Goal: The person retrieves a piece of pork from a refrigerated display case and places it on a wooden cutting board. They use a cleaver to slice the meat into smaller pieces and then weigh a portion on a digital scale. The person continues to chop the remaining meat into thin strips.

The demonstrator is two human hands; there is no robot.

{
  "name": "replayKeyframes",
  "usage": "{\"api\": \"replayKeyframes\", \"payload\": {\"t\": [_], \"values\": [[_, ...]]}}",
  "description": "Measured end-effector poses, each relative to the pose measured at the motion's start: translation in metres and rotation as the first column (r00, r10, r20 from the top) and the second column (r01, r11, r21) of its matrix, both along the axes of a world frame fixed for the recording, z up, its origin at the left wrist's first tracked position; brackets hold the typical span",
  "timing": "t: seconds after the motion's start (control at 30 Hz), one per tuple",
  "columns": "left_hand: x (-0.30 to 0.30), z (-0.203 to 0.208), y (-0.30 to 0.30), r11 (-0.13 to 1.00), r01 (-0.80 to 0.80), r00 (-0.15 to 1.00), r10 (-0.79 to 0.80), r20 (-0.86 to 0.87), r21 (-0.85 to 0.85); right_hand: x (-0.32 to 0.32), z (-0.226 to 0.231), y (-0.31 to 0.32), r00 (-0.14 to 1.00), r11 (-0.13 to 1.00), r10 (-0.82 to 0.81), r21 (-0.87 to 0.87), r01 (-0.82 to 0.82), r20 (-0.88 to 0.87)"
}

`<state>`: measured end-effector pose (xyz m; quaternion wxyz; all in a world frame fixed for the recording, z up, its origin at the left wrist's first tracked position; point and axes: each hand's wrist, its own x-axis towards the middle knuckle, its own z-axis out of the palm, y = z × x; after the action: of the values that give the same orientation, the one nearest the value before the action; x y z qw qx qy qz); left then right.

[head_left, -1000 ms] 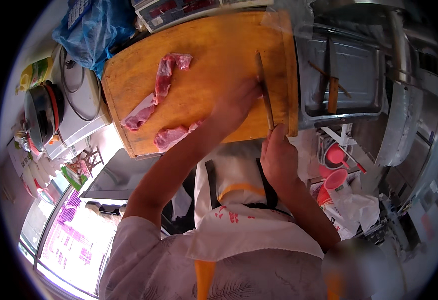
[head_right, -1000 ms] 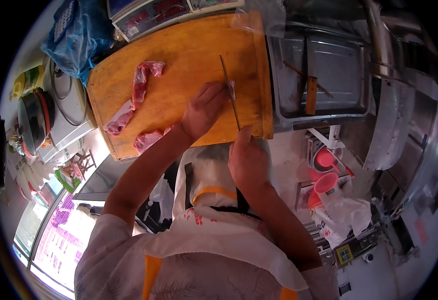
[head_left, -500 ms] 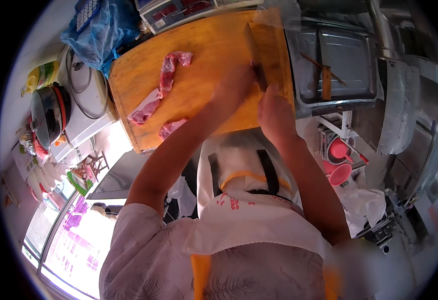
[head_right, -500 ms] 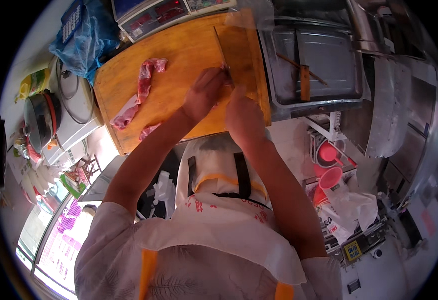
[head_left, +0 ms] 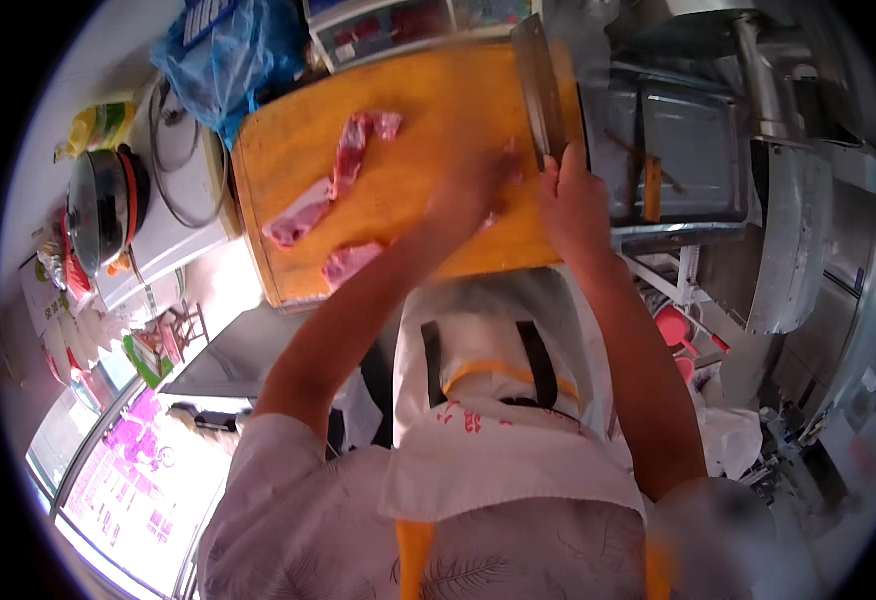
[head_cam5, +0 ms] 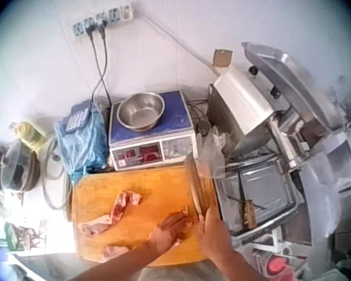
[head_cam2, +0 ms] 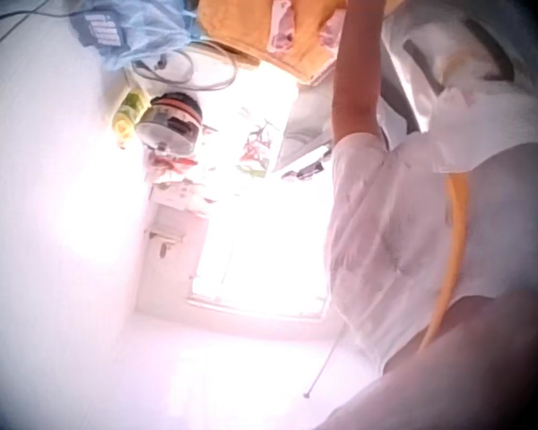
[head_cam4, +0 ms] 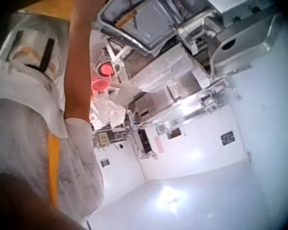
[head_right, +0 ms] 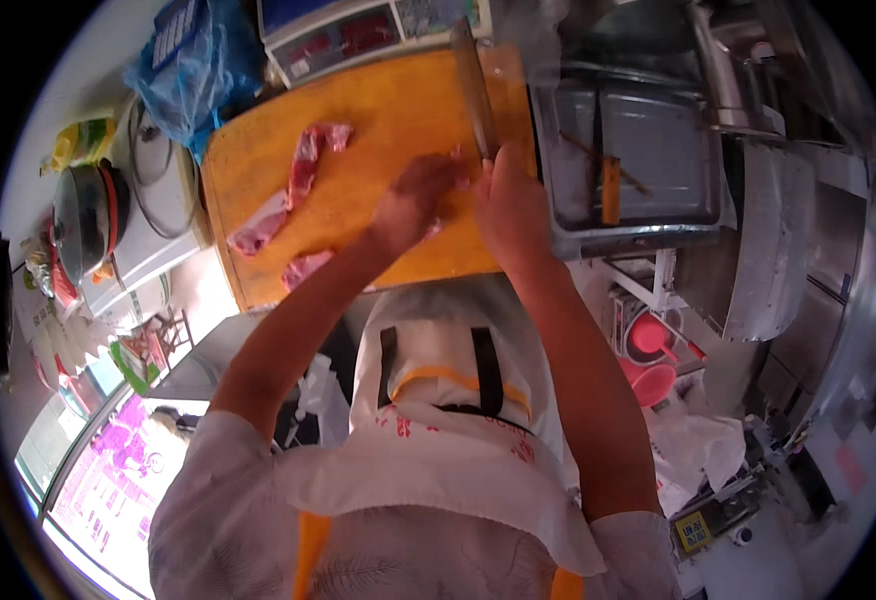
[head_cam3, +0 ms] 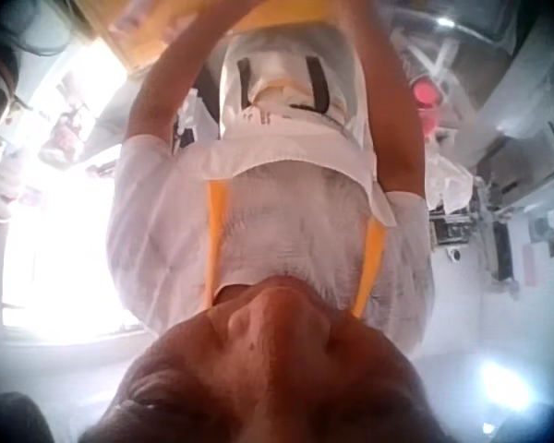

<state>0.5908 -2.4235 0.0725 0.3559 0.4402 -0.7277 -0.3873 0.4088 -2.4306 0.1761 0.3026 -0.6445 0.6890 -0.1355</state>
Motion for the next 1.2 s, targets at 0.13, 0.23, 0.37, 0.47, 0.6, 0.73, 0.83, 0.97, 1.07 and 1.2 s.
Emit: {"api": "replayKeyframes", "payload": {"t": [0.13,0.23,0.37,0.47,0.6,0.73,0.83,0.97,1.07,1.2], "values": [[0.004,0.021,0.003,0.992,0.041,0.992,-0.025,0.126,-0.12,-0.002,0.008,0.025,0.996,0.996,0.085,0.004,-0.085,-0.039],[0.006,0.02,0.0,0.987,0.063,0.994,-0.049,0.098,-0.15,0.0,0.007,0.046,0.992,0.993,0.119,0.027,-0.118,-0.032],[0.004,0.025,-0.001,0.98,0.087,0.982,-0.054,0.182,-0.181,0.002,0.007,0.064,0.987,0.986,0.141,0.094,-0.134,-0.075],[0.003,0.024,-0.003,0.976,0.103,0.976,-0.062,0.208,-0.193,0.004,0.007,0.071,0.978,0.982,0.159,0.125,-0.142,-0.134],[0.005,0.018,-0.002,0.965,0.102,0.98,-0.055,0.193,-0.24,0.013,0.004,0.075,0.979,0.984,0.142,0.126,-0.124,-0.147],[0.007,0.015,-0.004,0.975,0.16,0.977,-0.134,0.163,-0.153,0.013,-0.007,0.068,0.911,0.951,0.296,0.181,-0.252,-0.286],[0.011,0.014,-0.01,0.98,0.15,0.987,-0.141,0.078,-0.128,0.012,-0.032,0.059,0.854,0.926,0.376,0.113,-0.36,-0.36],[0.006,0.013,-0.005,0.977,0.14,0.983,-0.117,0.144,-0.159,0.027,-0.042,0.012,0.995,0.997,0.065,0.034,-0.062,-0.073],[0.005,-0.001,0.013,0.983,0.083,0.975,-0.046,0.216,-0.166,0.029,-0.035,-0.016,0.999,0.998,0.015,0.057,-0.018,0.044],[0.001,0.011,0.003,0.97,-0.011,0.968,0.071,0.239,-0.242,0.01,0.001,-0.005,0.986,0.998,-0.06,-0.009,0.062,0.156]]}}
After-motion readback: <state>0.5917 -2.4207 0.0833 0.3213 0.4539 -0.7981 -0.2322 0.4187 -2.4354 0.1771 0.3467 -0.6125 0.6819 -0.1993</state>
